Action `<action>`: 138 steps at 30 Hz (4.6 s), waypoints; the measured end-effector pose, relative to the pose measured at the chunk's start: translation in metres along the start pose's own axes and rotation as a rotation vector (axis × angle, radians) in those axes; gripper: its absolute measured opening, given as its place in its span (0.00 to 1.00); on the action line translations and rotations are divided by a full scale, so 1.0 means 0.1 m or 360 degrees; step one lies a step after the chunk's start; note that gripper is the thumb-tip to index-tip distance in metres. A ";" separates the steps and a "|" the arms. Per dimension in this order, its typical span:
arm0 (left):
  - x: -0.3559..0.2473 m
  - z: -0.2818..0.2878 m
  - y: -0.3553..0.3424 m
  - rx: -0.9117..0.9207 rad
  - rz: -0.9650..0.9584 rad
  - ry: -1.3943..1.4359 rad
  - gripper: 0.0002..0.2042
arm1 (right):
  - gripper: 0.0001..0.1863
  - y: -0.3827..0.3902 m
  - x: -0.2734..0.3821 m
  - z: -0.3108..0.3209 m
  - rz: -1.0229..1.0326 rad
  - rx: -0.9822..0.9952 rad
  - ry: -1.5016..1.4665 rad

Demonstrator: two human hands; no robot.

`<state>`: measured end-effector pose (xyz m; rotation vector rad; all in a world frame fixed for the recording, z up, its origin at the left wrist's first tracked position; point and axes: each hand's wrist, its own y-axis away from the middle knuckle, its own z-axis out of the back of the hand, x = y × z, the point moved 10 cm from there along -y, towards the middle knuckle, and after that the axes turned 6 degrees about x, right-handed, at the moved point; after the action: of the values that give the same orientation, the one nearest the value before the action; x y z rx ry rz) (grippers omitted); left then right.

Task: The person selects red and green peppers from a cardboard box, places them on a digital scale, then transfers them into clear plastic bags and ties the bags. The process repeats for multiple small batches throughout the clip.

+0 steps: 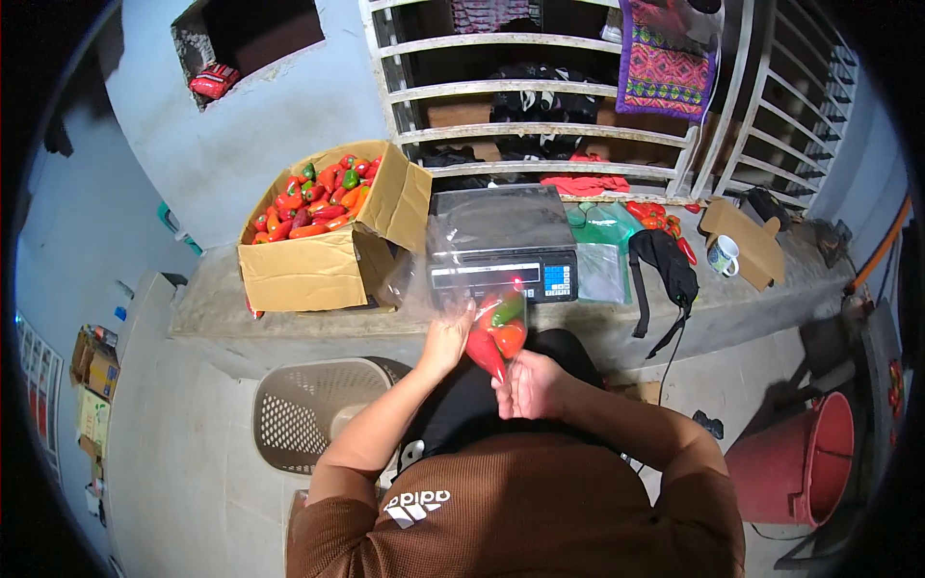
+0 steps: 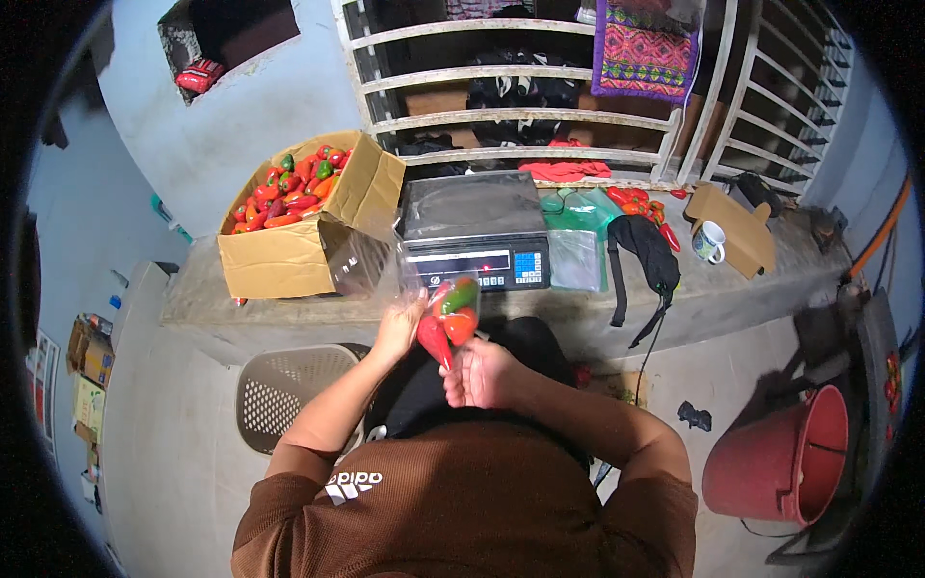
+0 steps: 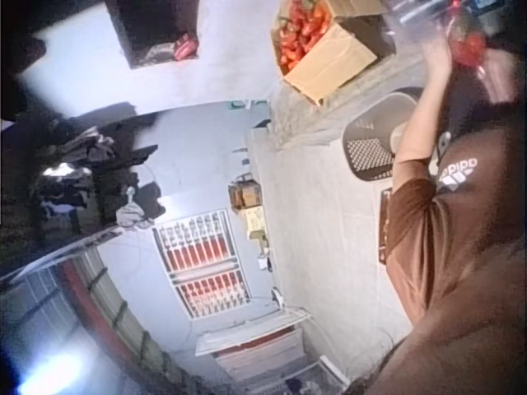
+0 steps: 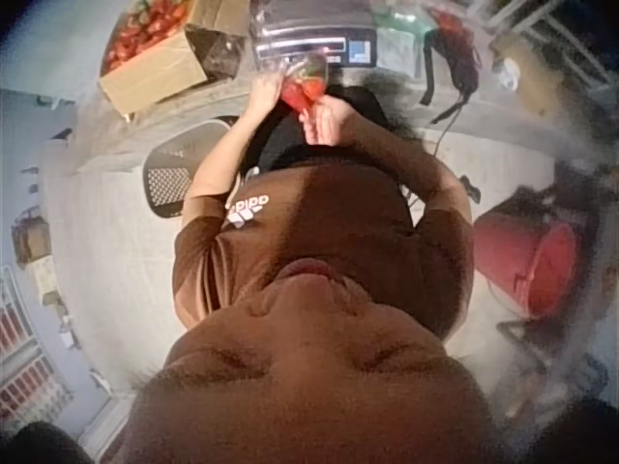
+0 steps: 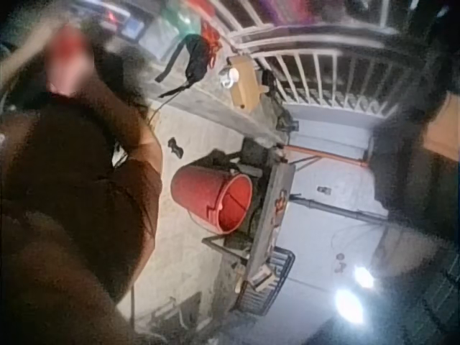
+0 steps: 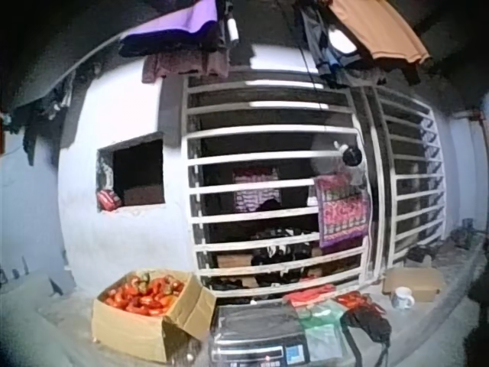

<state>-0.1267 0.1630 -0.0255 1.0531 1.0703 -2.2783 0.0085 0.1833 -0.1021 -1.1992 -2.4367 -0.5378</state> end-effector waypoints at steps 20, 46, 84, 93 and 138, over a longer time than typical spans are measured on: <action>-0.58 -0.05 0.25 -0.0067 -0.0163 0.0547 0.13 | 0.12 0.05 -0.14 0.29 0.0027 -0.0686 -0.0700; -0.19 -0.13 0.26 0.0015 0.0057 0.0313 0.13 | 0.27 0.03 -0.23 0.10 0.0034 -0.0092 -0.0345; -0.11 -0.79 0.87 0.1480 0.0593 0.0717 0.20 | 0.11 0.12 1.71 -0.18 0.1208 -0.0315 0.0825; -0.02 -0.62 0.67 0.1895 0.0332 0.0681 0.17 | 0.31 0.14 0.47 -2.02 0.1020 0.0177 0.3464; -1.84 -0.16 0.48 0.0812 -0.0695 -0.0081 0.26 | 0.05 0.52 1.99 -2.45 0.1145 -0.0677 0.4931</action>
<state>0.0265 0.1542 0.0875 1.0015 0.7670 -3.0219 -0.0242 0.2256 0.2136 -0.0421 0.7014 -1.0182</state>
